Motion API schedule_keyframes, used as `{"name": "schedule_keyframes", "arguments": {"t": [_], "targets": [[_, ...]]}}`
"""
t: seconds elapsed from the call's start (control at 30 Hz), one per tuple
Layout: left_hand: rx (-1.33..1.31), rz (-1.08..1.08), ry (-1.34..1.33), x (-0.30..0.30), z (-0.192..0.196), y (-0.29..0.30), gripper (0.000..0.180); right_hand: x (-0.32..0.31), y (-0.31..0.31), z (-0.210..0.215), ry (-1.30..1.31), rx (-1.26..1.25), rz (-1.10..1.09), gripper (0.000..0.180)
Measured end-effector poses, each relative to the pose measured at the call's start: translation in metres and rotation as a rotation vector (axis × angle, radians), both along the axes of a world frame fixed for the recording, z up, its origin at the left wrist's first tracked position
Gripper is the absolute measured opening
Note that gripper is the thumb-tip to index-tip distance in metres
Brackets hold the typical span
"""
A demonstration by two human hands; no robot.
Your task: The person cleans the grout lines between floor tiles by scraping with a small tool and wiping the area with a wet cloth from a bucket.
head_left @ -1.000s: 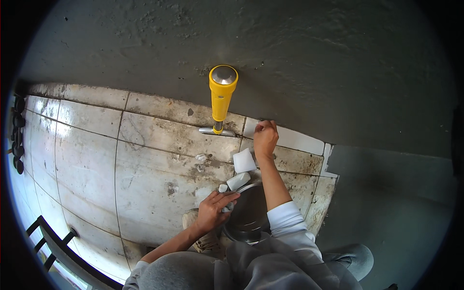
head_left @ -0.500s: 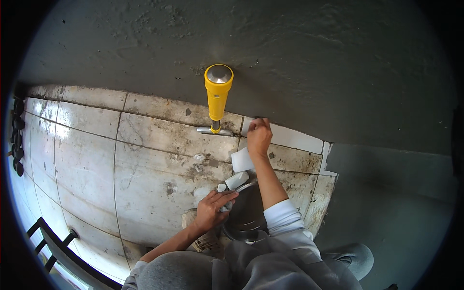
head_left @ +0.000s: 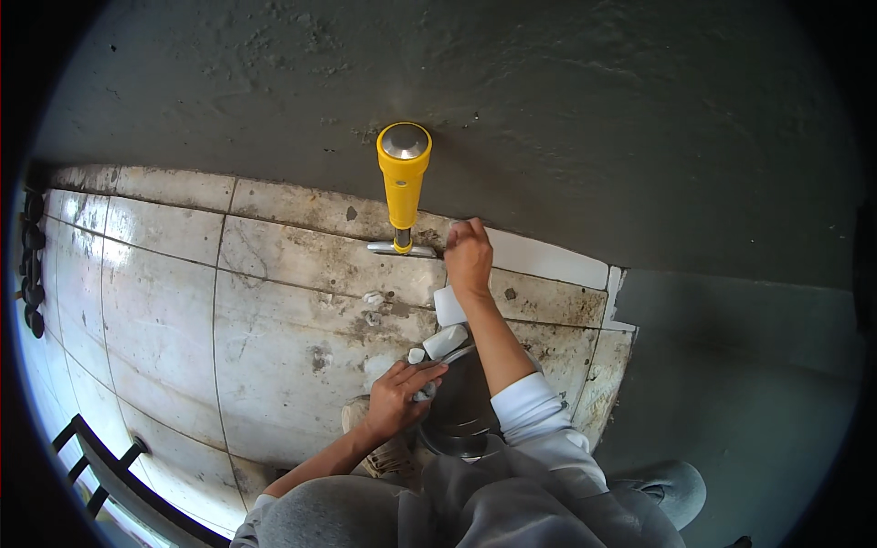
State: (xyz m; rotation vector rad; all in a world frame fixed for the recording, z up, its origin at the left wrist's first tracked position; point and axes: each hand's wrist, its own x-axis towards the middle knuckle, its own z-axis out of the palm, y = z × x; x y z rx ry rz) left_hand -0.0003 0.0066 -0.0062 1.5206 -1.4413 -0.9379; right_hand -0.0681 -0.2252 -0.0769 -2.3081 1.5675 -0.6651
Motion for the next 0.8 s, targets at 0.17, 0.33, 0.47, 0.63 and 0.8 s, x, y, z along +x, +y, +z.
{"name": "schedule_keyframes", "arguments": {"t": [0.17, 0.33, 0.47, 0.63, 0.8], "targets": [[-0.031, 0.058, -0.015, -0.001, 0.009, -0.006, 0.032, -0.022, -0.008, 0.007, 0.003, 0.013, 0.007, 0.006], [-0.012, 0.055, 0.002, -0.001, 0.009, -0.006, 0.032, -0.037, -0.013, 0.006, 0.023, -0.045, -0.14, 0.004], [0.011, -0.002, 0.032, 0.001, -0.001, 0.002, 0.061, -0.007, -0.005, 0.004, -0.044, -0.091, -0.067, 0.003], [-0.007, 0.015, -0.008, 0.001, 0.008, -0.004, 0.046, -0.036, -0.012, 0.004, 0.019, -0.057, -0.132, 0.006], [-0.009, 0.053, -0.008, 0.0, 0.006, -0.004, 0.032, -0.022, -0.01, 0.005, 0.061, -0.03, -0.177, 0.006]]}}
